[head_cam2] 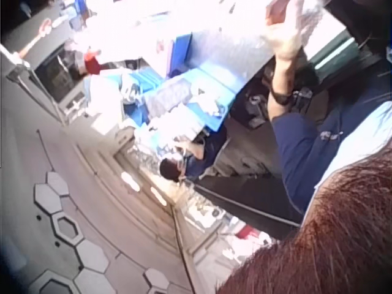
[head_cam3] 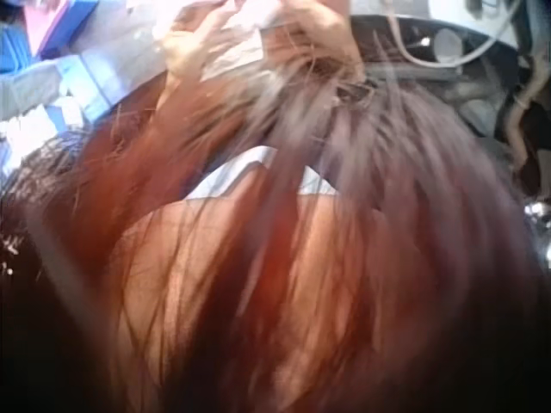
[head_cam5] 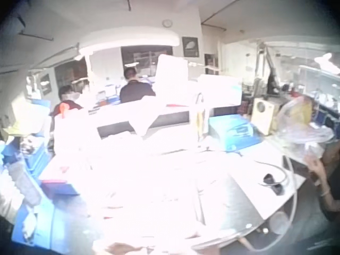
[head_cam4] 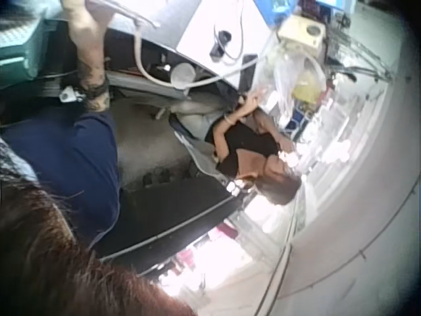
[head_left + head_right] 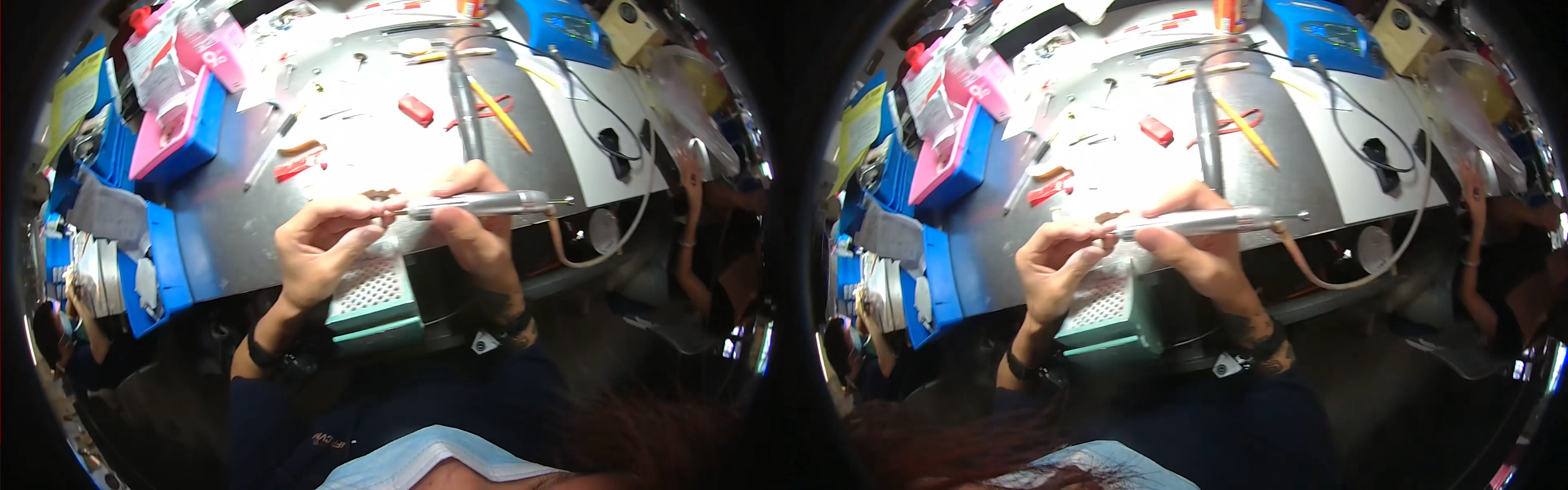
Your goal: Grinding and shaping a dental prosthesis using a hand-held rotary tool at a lab bench.
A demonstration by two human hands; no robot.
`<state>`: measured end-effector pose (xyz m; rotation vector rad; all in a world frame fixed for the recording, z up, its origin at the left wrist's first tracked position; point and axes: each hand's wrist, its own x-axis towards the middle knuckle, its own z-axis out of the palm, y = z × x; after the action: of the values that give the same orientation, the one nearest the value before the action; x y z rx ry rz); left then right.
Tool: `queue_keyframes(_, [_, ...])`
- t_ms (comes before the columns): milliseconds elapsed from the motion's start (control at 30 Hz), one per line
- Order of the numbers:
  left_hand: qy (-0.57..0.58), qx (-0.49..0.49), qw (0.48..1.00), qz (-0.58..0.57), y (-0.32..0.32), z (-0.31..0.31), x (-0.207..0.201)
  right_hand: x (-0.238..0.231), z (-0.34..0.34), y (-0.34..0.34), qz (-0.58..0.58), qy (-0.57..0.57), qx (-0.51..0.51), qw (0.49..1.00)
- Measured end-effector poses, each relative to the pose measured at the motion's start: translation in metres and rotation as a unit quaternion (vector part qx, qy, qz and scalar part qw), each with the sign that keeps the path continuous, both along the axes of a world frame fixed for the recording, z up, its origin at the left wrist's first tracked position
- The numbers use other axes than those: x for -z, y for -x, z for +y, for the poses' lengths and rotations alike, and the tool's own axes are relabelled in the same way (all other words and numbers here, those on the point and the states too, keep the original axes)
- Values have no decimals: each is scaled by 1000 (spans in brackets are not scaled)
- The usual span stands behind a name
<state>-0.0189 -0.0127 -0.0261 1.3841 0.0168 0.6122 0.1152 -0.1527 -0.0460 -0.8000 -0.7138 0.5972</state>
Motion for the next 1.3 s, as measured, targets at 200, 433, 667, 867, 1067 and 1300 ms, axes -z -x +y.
queue_keyframes(200, [-55,-40,996,-61,3,3,12,-7,0,5,28,-19,-38,999])
queue_keyframes(433, [-40,-33,999,-13,4,3,10,0,-2,-2,11,-4,-56,998])
queue_keyframes(667, [-52,-28,998,-30,1,2,7,-2,-1,-2,1,1,-45,999])
queue_keyframes(867, [7,-42,999,-5,2,-7,-1,0,-2,-3,-15,-3,-56,998])
queue_keyframes(1067, [-230,-147,961,47,7,26,-23,4,-6,-9,-23,-35,19,999])
queue_keyframes(1300, [-496,-156,851,78,-21,26,-40,-17,-6,-2,-56,-69,-4,996])
